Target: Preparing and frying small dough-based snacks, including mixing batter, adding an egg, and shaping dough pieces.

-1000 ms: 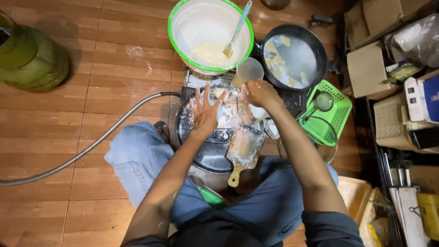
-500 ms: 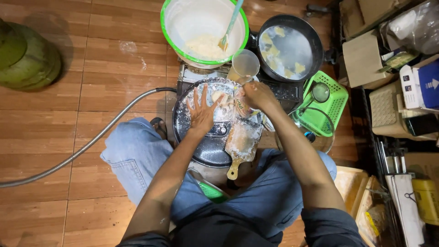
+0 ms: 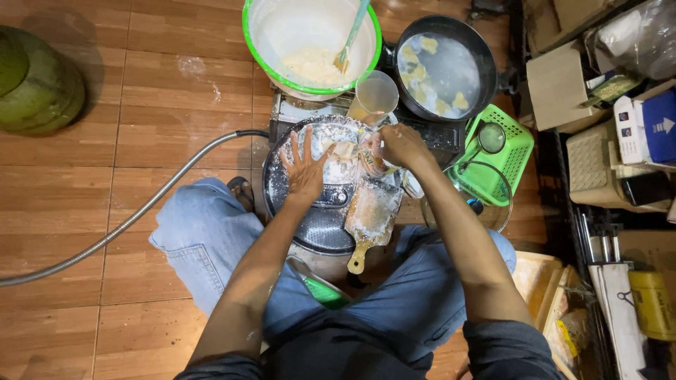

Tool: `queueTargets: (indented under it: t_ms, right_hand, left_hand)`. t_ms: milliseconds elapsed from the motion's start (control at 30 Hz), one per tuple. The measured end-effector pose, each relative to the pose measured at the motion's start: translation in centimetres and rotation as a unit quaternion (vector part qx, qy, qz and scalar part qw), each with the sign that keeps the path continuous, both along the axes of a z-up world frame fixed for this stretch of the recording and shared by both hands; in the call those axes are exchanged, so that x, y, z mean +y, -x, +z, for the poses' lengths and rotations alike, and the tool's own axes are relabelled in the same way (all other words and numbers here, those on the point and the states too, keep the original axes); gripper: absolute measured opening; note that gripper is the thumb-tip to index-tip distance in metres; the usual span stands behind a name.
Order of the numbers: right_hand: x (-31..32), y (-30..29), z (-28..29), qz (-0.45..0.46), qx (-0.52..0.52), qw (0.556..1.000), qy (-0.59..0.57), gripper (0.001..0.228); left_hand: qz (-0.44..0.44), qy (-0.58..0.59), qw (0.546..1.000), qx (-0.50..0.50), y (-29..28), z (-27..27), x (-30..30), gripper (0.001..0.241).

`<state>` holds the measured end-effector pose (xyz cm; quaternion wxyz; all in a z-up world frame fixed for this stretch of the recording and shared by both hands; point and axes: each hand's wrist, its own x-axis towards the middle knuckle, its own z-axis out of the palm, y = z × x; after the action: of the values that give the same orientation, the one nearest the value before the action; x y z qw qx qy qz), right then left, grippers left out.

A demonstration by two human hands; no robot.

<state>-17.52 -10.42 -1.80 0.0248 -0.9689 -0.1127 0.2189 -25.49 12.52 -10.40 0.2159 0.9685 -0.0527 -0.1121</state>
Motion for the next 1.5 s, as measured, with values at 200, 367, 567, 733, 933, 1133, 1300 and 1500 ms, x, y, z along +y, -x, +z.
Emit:
queueTargets:
  t_ms: [200,367,567,733,933,1133,1300,1500]
  right_hand:
    - [0.2,0.3,3.2,-0.03,0.0,0.999,-0.032,0.024]
    - [-0.4,0.7,4.2,-0.058,0.035,0.995,-0.07,0.033]
    - [-1.7,-0.3,1.8,-0.054,0.042,0.991,-0.117,0.024]
    - [-0.8,0.6,5.7,-0.06,0.043,0.986,-0.147,0.024]
    - [-3.3,-1.0,2.5,-0.068,0.019,0.983,-0.167,0.018]
    - [-3.2,-0.8,2.3,-0.07,-0.008,0.985,-0.157,0.016]
    - [0.0,1.2,3.9,-0.081,-0.022,0.99,-0.112,0.026]
    - [-1.7,0.1,-6.6,-0.01,-0.058,0.998,0.012,0.027]
  left_hand:
    - [0.04,0.038,0.998,0.005,0.1,1.3,0.0,0.097]
    - [0.058,0.085,0.995,0.009,-0.3,4.0,0.0,0.106]
    - [0.045,0.108,0.993,-0.006,0.0,5.1,-0.1,0.113]
    - [0.046,0.097,0.994,-0.014,0.2,4.9,-0.1,0.116]
    - [0.031,0.105,0.994,-0.028,0.7,4.4,0.0,0.115]
    - [0.04,0.1,0.993,-0.039,0.7,4.4,0.0,0.11]
    - [0.063,0.092,0.992,-0.061,0.9,5.2,0.2,0.109]
    - [-0.008,0.117,0.992,-0.038,1.8,5.8,-1.6,0.112]
